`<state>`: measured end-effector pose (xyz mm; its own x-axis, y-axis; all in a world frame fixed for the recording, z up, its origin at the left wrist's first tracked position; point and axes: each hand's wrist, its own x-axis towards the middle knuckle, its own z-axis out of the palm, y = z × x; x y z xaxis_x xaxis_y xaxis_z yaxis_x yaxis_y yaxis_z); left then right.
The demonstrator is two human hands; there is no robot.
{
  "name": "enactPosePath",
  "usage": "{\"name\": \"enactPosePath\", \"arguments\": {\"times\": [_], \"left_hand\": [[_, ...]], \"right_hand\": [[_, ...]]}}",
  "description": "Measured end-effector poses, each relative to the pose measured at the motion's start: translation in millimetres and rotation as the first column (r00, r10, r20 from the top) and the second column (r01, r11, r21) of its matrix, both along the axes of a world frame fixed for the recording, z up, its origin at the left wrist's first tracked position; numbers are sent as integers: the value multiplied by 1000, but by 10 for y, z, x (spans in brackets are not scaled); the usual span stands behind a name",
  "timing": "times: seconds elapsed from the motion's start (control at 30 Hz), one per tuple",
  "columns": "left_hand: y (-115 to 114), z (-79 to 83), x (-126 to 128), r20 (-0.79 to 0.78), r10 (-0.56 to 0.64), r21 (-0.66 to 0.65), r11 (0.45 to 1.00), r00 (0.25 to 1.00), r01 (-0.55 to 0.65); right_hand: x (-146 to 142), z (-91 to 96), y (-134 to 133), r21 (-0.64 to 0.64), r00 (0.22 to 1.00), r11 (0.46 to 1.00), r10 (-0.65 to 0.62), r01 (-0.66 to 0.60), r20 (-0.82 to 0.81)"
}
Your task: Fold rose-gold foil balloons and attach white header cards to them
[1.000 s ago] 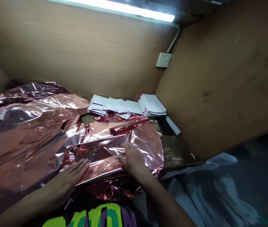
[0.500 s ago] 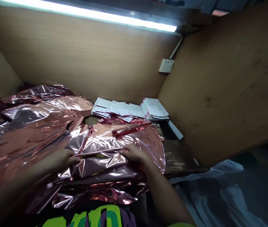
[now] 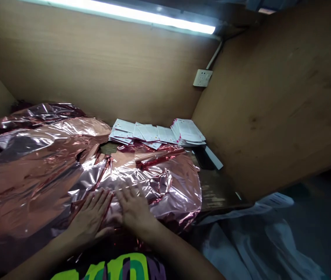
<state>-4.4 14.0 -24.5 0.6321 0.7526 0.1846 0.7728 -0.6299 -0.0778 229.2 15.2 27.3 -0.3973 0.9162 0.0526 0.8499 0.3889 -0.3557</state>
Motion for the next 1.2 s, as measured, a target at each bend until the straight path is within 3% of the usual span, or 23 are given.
{"name": "enactPosePath", "arguments": {"times": [0.03,0.07,0.13,0.17,0.2,0.23,0.27,0.33,0.37,0.43,0.57,0.67,0.77,0.83,0.93,1.0,1.03,1.1,1.17,1.2], "left_hand": [[-5,-14,-17,9,-3,13,1000,1000,3],[-12,-15,-26,17,1,18,1000,1000,-2],[-31,4,-17,18,25,3,1000,1000,-25],[-40,20,-2,14,42,-14,999,999,-42],[-47,39,18,9,58,-35,998,998,-57],[-53,58,40,2,72,-58,996,997,-72],[-56,79,63,-7,88,-79,993,996,-88],[-59,117,102,-29,114,-113,987,993,-117],[-60,132,116,-42,124,-127,984,991,-129],[-67,159,128,-69,137,-148,978,988,-146],[-114,265,108,-50,106,-96,989,993,-110],[-168,465,126,70,91,97,991,993,-97],[-165,668,192,184,29,265,961,982,-78],[-106,699,224,195,-66,275,961,979,11],[11,539,192,174,-196,144,975,965,172],[51,372,119,195,-247,13,968,949,249],[50,299,75,225,-251,-42,963,941,267],[1,203,-3,285,-248,-95,954,926,285],[-93,176,-49,317,-225,-56,965,921,255],[-146,180,-56,322,-213,-19,973,922,232]], "right_hand": [[11,-45,-28,-28,996,997,76,-75,35],[78,-68,-32,-66,995,996,65,-60,77],[319,-25,26,-97,957,969,-204,228,208],[442,41,82,-53,890,916,-370,397,268],[531,129,150,19,826,866,-484,500,290],[569,231,227,75,807,851,-519,520,281],[545,336,309,80,841,880,-472,468,264],[339,518,484,-55,954,974,-200,218,224],[189,585,573,-167,978,982,-55,90,200],[-102,674,748,-372,977,927,118,-45,175],[-263,800,979,-539,973,834,207,-121,102],[-72,888,984,-490,987,857,151,-160,-59],[17,825,879,-386,968,917,-2,-98,-251],[-62,663,759,-367,935,930,-119,-12,-333],[-233,367,510,-376,888,919,-264,114,-376],[-249,226,307,-299,877,938,-285,174,-386],[-213,180,200,-214,900,966,-218,144,-377],[-74,119,-9,-24,952,995,87,-98,-293],[92,65,-181,64,897,909,418,-413,-148],[160,32,-244,65,857,862,506,-502,-99]]}}
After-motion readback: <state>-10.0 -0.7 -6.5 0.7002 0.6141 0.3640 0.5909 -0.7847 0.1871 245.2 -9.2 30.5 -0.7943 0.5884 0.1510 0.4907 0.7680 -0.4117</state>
